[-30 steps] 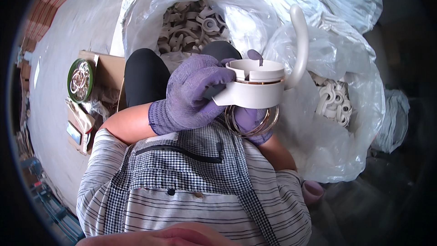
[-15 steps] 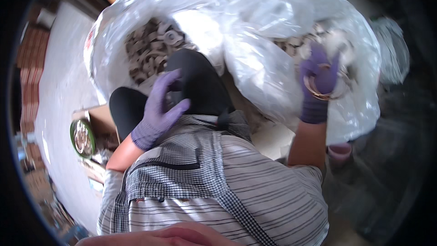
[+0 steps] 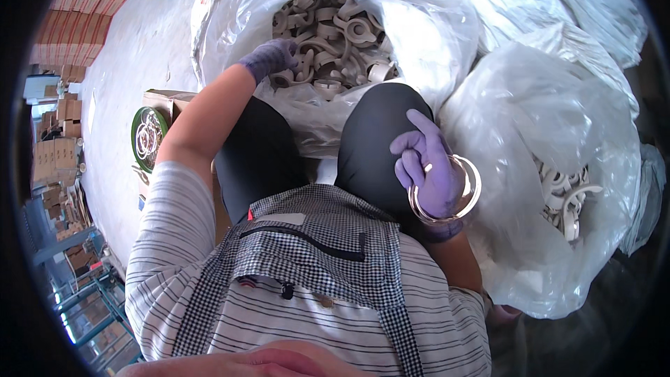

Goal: The person sits on the floor and repeatedly picks up white plastic hooks from a large bag, then inserts copper wire rings into the central hole of each hook. The person handles the items one at a time and places the assembled units back into the bag.

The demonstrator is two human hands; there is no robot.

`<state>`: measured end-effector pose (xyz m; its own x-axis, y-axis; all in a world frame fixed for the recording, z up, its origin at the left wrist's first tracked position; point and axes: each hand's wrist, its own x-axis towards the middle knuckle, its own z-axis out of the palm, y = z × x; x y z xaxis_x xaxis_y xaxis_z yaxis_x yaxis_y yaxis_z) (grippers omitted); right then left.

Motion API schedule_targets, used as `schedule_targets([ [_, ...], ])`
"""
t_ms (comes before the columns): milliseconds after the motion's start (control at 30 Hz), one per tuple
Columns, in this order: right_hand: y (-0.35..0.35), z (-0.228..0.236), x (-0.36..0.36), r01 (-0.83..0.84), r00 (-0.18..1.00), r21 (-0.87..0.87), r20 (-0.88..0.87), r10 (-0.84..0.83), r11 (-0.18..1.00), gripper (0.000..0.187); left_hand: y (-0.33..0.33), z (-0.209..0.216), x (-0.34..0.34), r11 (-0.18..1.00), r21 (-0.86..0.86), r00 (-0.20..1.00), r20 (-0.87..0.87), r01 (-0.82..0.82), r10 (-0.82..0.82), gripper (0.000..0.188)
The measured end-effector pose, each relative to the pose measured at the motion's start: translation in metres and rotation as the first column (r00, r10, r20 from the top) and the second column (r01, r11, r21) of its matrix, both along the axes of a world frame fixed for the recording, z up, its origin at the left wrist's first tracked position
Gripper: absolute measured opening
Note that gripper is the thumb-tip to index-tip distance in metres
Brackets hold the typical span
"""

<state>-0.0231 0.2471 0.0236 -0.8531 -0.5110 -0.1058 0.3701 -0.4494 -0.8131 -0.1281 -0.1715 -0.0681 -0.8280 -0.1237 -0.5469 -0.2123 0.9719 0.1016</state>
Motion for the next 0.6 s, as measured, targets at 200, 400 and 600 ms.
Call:
schedule_targets([
  [200, 0.011, -0.016, -0.020, -0.019, 0.989, -0.067, 0.147, 0.028, 0.998, 0.046, -0.056, -0.092, -0.038, 0.960, -0.164, 0.974, 0.041, 0.225, -0.221, 0.059],
  [400, -0.002, -0.016, -0.032, -0.012, 0.974, -0.193, 0.222, 0.055, 0.981, 0.047, -0.115, -0.142, -0.023, 0.996, -0.017, 0.996, -0.009, 0.086, -0.086, 0.045],
  [600, -0.008, -0.023, -0.036, -0.053, 0.979, -0.266, 0.177, 0.103, 0.963, 0.048, -0.101, -0.109, -0.027, 0.986, 0.167, 0.960, -0.274, -0.016, 0.062, 0.028],
])
